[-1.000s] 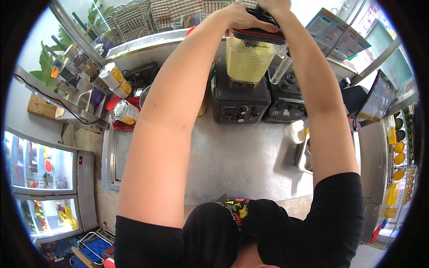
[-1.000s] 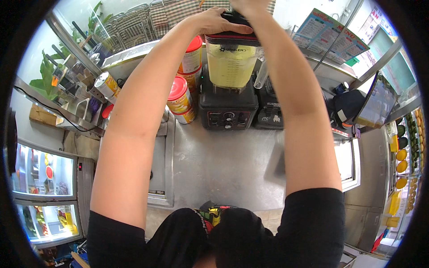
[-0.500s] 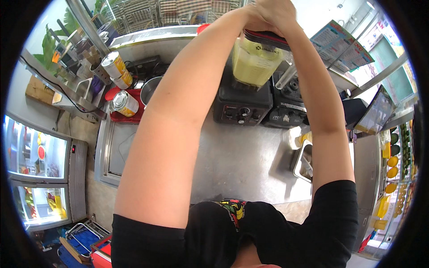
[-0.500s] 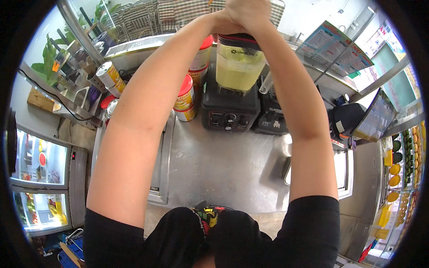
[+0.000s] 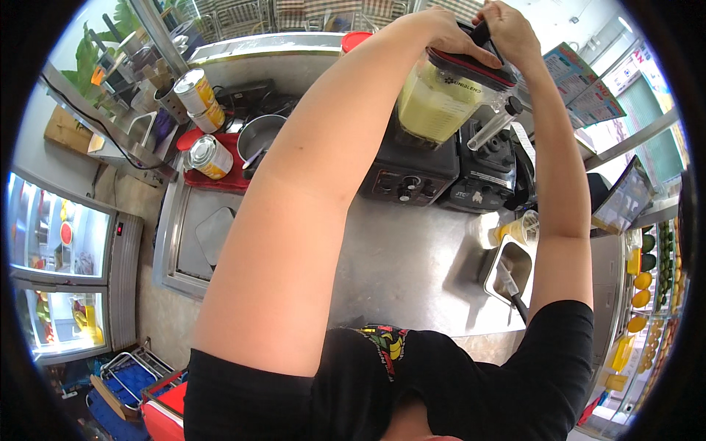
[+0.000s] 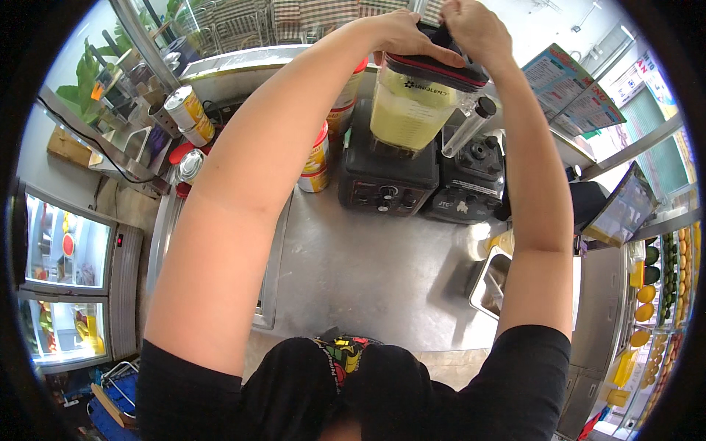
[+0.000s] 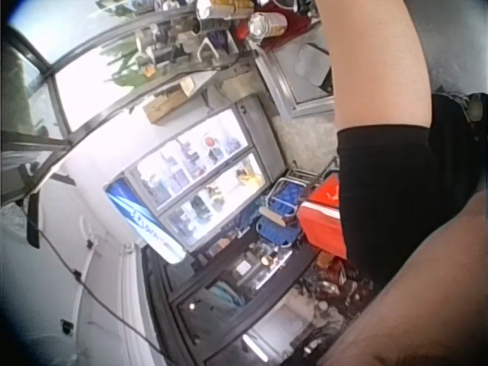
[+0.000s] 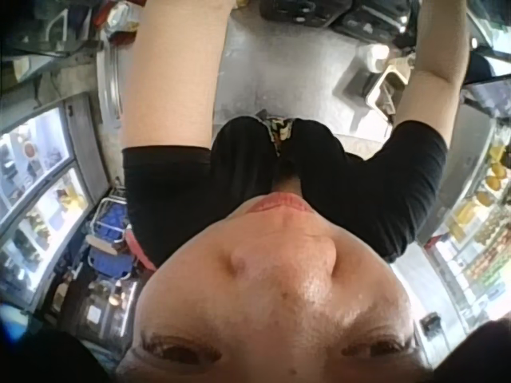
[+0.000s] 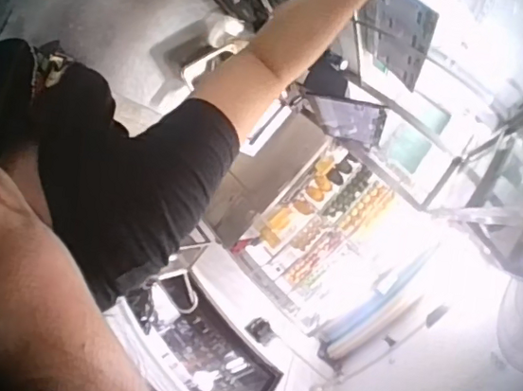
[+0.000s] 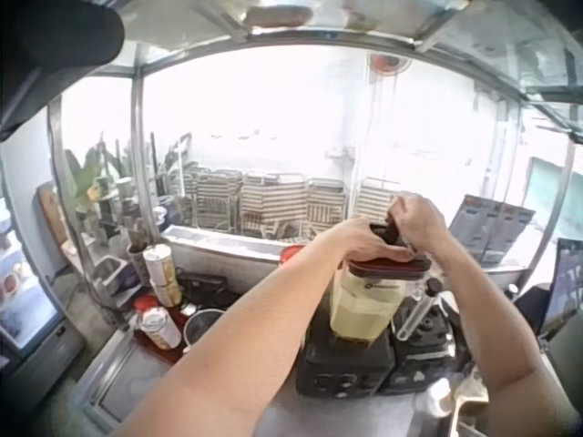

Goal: The person prepares a smoothie by adding green fruit pieces, canned liquid, and ice into a blender jar, then blends the mixture. The person uses tongs to handle fruit, a scoop for ice, and operates a touchscreen POS system during the process.

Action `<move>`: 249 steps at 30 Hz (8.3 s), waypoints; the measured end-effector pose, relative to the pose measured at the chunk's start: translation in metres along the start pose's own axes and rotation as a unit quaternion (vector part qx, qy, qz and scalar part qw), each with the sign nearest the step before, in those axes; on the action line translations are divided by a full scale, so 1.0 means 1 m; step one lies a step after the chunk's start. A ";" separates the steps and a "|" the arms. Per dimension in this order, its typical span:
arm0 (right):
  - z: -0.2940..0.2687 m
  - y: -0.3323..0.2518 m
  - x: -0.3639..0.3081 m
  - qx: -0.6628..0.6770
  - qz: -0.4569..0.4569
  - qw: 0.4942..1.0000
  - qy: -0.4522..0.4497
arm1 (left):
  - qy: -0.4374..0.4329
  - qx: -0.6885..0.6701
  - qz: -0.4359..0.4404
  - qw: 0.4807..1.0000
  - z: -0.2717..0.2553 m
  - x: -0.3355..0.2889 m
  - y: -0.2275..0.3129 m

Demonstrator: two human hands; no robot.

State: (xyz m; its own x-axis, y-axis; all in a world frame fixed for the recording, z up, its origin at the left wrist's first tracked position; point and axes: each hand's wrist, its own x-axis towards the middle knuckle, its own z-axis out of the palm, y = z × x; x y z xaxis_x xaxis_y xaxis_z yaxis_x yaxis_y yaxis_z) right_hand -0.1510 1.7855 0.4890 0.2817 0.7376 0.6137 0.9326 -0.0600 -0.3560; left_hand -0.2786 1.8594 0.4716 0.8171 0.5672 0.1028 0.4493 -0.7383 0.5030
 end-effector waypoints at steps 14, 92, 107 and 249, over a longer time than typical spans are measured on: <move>0.016 0.030 0.026 -0.050 0.026 0.995 0.087 | -0.036 -0.111 0.079 0.990 -0.005 0.007 -0.004; 0.057 -0.010 0.025 0.221 0.041 0.920 0.321 | -0.100 -0.090 0.020 0.991 -0.005 0.019 -0.023; -0.047 0.005 -0.077 0.274 -0.038 0.910 0.308 | 0.144 -0.372 0.034 0.916 0.021 0.068 0.043; -0.389 0.532 -0.302 -0.099 0.391 0.861 0.309 | 0.448 -0.298 -0.048 0.842 0.025 0.081 0.008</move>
State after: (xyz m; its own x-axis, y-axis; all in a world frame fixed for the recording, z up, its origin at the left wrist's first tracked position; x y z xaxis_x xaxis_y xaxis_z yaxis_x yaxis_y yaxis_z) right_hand 0.3475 1.2690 0.3888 0.8502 -0.0754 0.5210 0.4064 -0.5350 -0.7407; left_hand -0.2005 1.8904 0.4627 0.0676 0.8581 0.5091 0.0186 -0.5112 0.8593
